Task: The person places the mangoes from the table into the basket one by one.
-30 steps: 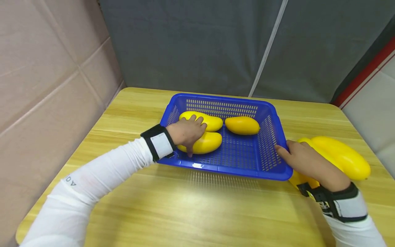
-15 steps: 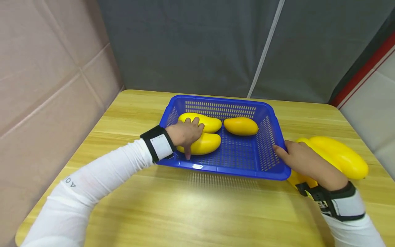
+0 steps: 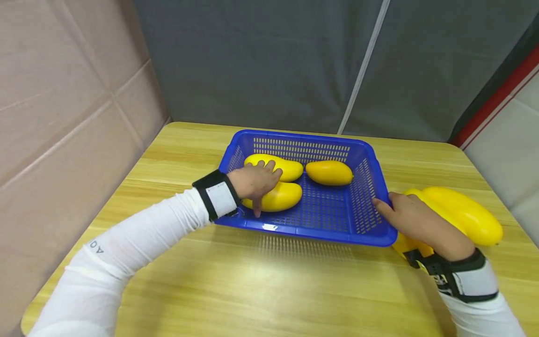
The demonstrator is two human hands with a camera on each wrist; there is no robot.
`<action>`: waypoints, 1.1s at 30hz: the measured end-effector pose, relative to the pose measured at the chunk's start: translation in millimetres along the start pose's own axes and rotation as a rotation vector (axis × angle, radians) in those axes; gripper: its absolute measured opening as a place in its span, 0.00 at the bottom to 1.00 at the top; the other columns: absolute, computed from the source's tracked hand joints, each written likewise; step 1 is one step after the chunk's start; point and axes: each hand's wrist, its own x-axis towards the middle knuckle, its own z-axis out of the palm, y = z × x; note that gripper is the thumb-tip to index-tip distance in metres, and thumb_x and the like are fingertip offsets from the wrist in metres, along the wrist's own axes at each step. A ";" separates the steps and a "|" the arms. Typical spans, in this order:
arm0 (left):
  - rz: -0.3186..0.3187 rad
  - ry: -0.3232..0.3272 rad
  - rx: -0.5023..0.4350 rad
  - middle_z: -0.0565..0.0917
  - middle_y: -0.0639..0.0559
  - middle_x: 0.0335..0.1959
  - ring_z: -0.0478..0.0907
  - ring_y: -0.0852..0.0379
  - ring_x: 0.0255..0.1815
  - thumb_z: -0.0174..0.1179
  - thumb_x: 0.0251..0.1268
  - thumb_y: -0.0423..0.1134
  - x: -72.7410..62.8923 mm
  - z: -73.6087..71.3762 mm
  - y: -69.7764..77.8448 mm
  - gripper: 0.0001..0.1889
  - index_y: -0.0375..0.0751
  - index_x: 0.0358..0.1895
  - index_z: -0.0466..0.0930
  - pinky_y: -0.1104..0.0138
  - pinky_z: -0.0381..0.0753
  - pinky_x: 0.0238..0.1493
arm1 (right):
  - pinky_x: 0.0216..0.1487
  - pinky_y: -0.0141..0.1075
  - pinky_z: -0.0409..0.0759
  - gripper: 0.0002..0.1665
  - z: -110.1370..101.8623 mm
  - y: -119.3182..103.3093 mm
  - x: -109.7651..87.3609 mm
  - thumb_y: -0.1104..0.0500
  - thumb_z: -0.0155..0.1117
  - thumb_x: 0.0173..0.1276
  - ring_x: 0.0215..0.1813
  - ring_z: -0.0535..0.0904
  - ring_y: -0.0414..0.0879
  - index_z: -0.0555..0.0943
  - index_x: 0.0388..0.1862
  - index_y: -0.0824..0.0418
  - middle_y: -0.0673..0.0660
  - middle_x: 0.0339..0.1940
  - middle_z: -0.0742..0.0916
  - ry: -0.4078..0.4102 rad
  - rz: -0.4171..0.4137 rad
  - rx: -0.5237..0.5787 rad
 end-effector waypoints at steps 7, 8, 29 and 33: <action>-0.001 -0.004 -0.024 0.63 0.39 0.62 0.66 0.43 0.55 0.79 0.36 0.55 -4.3 -7.4 -0.2 0.55 0.39 0.68 0.56 0.53 0.73 0.52 | 0.23 0.37 0.70 0.37 0.4 0.1 -0.1 0.41 0.39 0.77 0.23 0.76 0.45 0.68 0.56 0.77 0.53 0.26 0.83 -0.004 -0.003 0.013; -0.003 -0.001 -0.040 0.62 0.37 0.64 0.65 0.41 0.58 0.78 0.36 0.55 -5.7 -9.0 -1.2 0.56 0.38 0.69 0.55 0.52 0.72 0.54 | 0.23 0.37 0.70 0.37 0.4 0.0 -0.2 0.41 0.39 0.77 0.24 0.76 0.45 0.68 0.56 0.77 0.53 0.26 0.83 -0.005 -0.002 0.014; -0.031 0.311 -0.264 0.71 0.38 0.53 0.73 0.45 0.49 0.77 0.45 0.44 -62.3 -23.6 -56.9 0.39 0.33 0.58 0.65 0.56 0.75 0.52 | 0.24 0.38 0.70 0.37 0.6 0.6 -0.5 0.41 0.38 0.77 0.24 0.76 0.45 0.69 0.56 0.77 0.52 0.26 0.83 0.003 -0.006 0.010; -0.084 0.348 -0.352 0.73 0.37 0.51 0.73 0.44 0.47 0.75 0.47 0.44 -71.6 -9.7 -75.7 0.38 0.32 0.58 0.66 0.55 0.74 0.53 | 0.23 0.38 0.69 0.37 1.0 0.5 -0.1 0.41 0.39 0.77 0.23 0.75 0.45 0.69 0.55 0.76 0.52 0.25 0.83 0.010 -0.006 0.006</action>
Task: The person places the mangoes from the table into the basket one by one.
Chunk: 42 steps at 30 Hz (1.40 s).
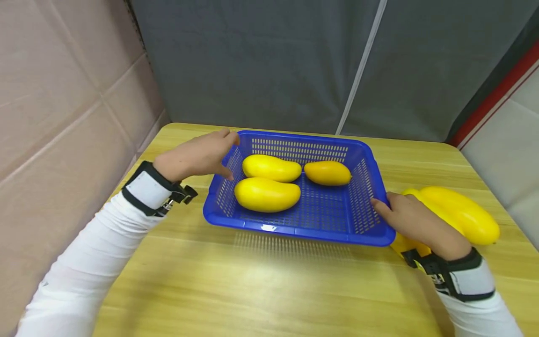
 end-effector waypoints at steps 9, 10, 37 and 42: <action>-0.106 0.283 -0.325 0.74 0.41 0.35 0.70 0.47 0.33 0.69 0.56 0.50 -13.2 41.8 -43.5 0.28 0.32 0.48 0.69 0.59 0.72 0.34 | 0.24 0.38 0.70 0.37 -0.6 -0.9 -2.2 0.41 0.39 0.77 0.24 0.76 0.45 0.68 0.56 0.76 0.53 0.26 0.83 0.007 0.010 0.003; -0.115 0.318 -0.359 0.73 0.42 0.33 0.69 0.48 0.32 0.69 0.55 0.51 -13.7 48.4 -46.1 0.28 0.33 0.46 0.69 0.60 0.71 0.33 | 0.24 0.38 0.70 0.37 -0.6 -1.3 -2.1 0.41 0.39 0.77 0.24 0.76 0.45 0.68 0.56 0.76 0.53 0.26 0.83 0.003 0.011 0.008; -0.202 0.373 -0.541 0.61 0.52 0.15 0.62 0.52 0.18 0.61 0.62 0.51 -3.5 92.8 -57.0 0.23 0.40 0.21 0.62 0.66 0.55 0.20 | 0.24 0.37 0.66 0.35 -23.0 -0.6 -18.0 0.35 0.40 0.74 0.21 0.69 0.46 0.78 0.40 0.66 0.51 0.18 0.73 0.073 -0.026 -0.108; -0.178 0.368 -0.551 0.59 0.53 0.14 0.61 0.52 0.16 0.61 0.62 0.49 -0.3 97.6 -56.8 0.23 0.40 0.20 0.61 0.66 0.55 0.19 | 0.24 0.36 0.66 0.26 -32.8 10.7 -36.0 0.42 0.47 0.75 0.21 0.68 0.45 0.79 0.38 0.64 0.50 0.18 0.74 0.216 -0.054 -0.192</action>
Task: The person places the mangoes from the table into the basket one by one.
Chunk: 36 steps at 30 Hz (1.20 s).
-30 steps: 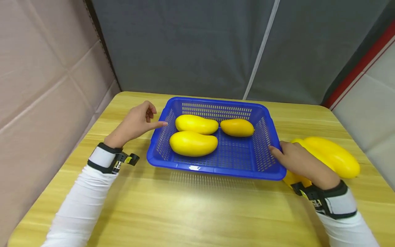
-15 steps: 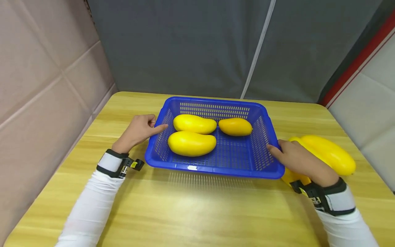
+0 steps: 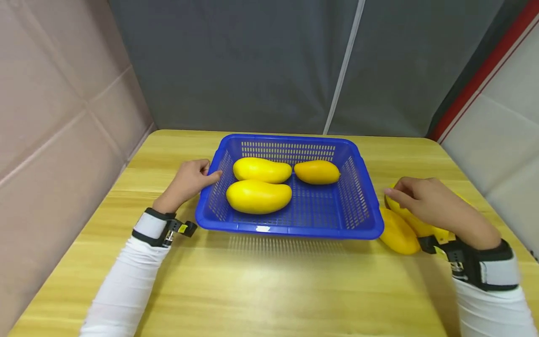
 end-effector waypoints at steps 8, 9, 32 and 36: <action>-0.024 -0.025 -0.021 0.60 0.53 0.14 0.62 0.53 0.17 0.60 0.63 0.49 -0.5 -0.3 -0.6 0.23 0.40 0.20 0.61 0.66 0.56 0.21 | 0.29 0.38 0.71 0.18 -7.8 6.2 -6.9 0.47 0.58 0.70 0.28 0.72 0.45 0.79 0.38 0.62 0.49 0.25 0.79 0.067 -0.020 -0.051; -0.026 -0.023 -0.025 0.60 0.53 0.15 0.62 0.53 0.17 0.60 0.63 0.49 -0.6 -0.9 -0.6 0.23 0.40 0.20 0.61 0.65 0.57 0.21 | 0.31 0.39 0.72 0.17 -7.2 5.9 -5.7 0.48 0.60 0.69 0.30 0.73 0.46 0.79 0.39 0.63 0.50 0.27 0.80 0.062 -0.023 -0.050; -0.029 -0.091 -0.056 0.61 0.52 0.16 0.63 0.53 0.18 0.59 0.64 0.49 0.7 0.5 -4.1 0.21 0.40 0.22 0.62 0.66 0.58 0.21 | 0.45 0.54 0.76 0.36 44.1 16.2 -4.7 0.50 0.73 0.57 0.40 0.76 0.56 0.73 0.52 0.77 0.65 0.41 0.80 -0.102 -0.060 -0.044; -0.017 -0.089 -0.069 0.62 0.52 0.17 0.64 0.53 0.19 0.59 0.65 0.49 2.5 1.4 -4.4 0.20 0.40 0.23 0.63 0.66 0.59 0.21 | 0.46 0.54 0.75 0.38 49.8 11.0 -4.6 0.49 0.74 0.55 0.41 0.76 0.57 0.73 0.52 0.77 0.66 0.42 0.80 -0.100 -0.051 -0.018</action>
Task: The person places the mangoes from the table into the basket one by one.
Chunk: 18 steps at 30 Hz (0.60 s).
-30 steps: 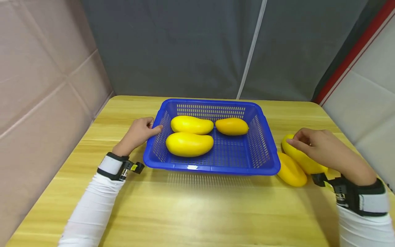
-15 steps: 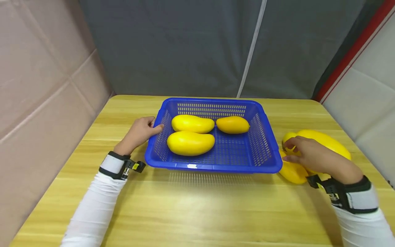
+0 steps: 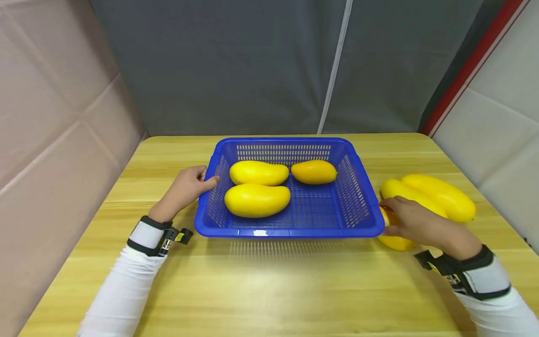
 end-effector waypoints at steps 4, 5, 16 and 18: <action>-0.001 0.000 0.007 0.63 0.52 0.17 0.64 0.53 0.19 0.59 0.65 0.50 -0.4 -0.5 0.1 0.20 0.40 0.24 0.64 0.67 0.59 0.21 | 0.39 0.47 0.75 0.37 3.9 -2.9 3.9 0.47 0.74 0.54 0.35 0.74 0.51 0.73 0.48 0.75 0.59 0.36 0.80 -0.006 0.010 0.027; 0.001 0.001 0.014 0.62 0.52 0.17 0.64 0.53 0.19 0.59 0.65 0.50 -0.1 -1.0 0.5 0.20 0.40 0.24 0.63 0.67 0.59 0.21 | 0.38 0.45 0.74 0.37 3.9 -3.3 4.8 0.47 0.75 0.54 0.34 0.73 0.50 0.73 0.48 0.74 0.57 0.35 0.80 -0.003 0.013 0.030; 0.004 -0.009 0.034 0.64 0.52 0.16 0.66 0.53 0.19 0.59 0.64 0.48 -1.5 0.8 2.4 0.19 0.40 0.24 0.64 0.67 0.59 0.21 | 0.44 0.53 0.77 0.40 7.4 1.2 1.7 0.49 0.79 0.46 0.39 0.78 0.54 0.75 0.49 0.74 0.62 0.40 0.83 0.103 -0.074 -0.028; 0.004 -0.006 0.034 0.64 0.52 0.17 0.66 0.53 0.19 0.59 0.64 0.48 -2.4 0.1 2.2 0.19 0.40 0.24 0.64 0.67 0.59 0.21 | 0.44 0.54 0.77 0.40 4.6 2.0 1.6 0.50 0.80 0.46 0.40 0.78 0.56 0.74 0.49 0.76 0.65 0.40 0.83 0.116 -0.076 -0.045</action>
